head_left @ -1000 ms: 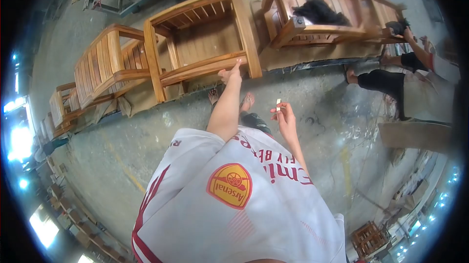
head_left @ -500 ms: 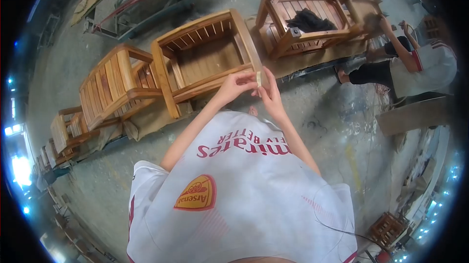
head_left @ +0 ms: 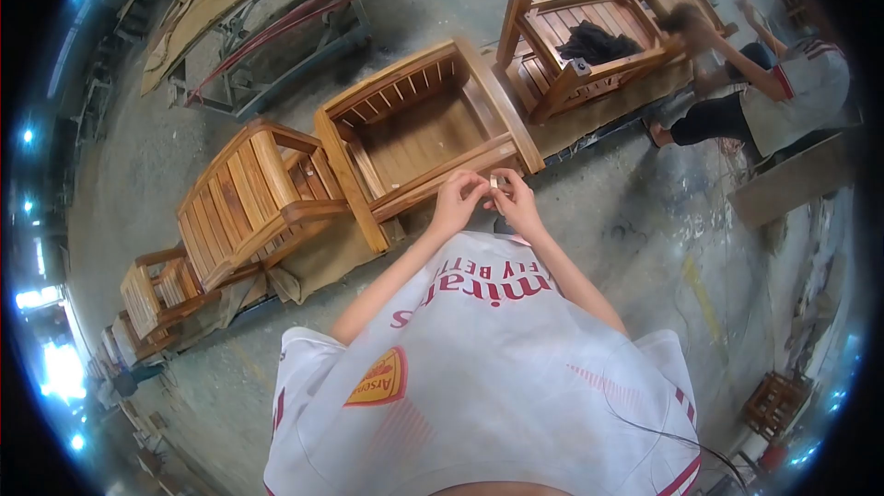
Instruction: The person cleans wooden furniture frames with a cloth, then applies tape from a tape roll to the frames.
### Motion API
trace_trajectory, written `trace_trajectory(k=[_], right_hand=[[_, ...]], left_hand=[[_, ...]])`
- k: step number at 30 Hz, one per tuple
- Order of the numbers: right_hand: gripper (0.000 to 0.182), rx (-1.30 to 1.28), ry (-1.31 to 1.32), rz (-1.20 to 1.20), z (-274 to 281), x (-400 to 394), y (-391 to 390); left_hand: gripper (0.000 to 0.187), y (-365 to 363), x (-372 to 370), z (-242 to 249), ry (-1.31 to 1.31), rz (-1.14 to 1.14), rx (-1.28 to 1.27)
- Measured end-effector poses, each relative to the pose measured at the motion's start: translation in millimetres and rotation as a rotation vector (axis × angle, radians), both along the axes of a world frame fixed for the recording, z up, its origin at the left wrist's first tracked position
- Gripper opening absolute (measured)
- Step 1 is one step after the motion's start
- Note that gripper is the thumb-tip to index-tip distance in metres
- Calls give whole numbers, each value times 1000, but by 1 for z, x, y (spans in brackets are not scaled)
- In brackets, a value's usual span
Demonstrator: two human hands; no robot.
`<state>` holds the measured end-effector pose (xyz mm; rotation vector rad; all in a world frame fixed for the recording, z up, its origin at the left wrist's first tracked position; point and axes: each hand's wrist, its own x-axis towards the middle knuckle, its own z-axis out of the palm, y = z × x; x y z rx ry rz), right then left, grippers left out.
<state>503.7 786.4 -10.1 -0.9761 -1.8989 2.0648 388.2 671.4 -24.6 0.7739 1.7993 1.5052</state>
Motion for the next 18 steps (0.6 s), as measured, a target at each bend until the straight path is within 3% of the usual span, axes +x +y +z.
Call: trace_trajectory(k=[3,8,11,18], right_hand=[[11,51,22,-41,-16,-5,-1],[11,228,-82,-124,-20,-14,-4],[13,286,-105,-229,-19,-10,-4],[16,388,-169,-409,-10,9,28]], left_hand=[[16,7,0,-11,-51,92,-12],[19,29,10,-49,-154,280,-35],[21,47,25,-33,-669,344,6],[21,101,57,-26,-696,359,-62]])
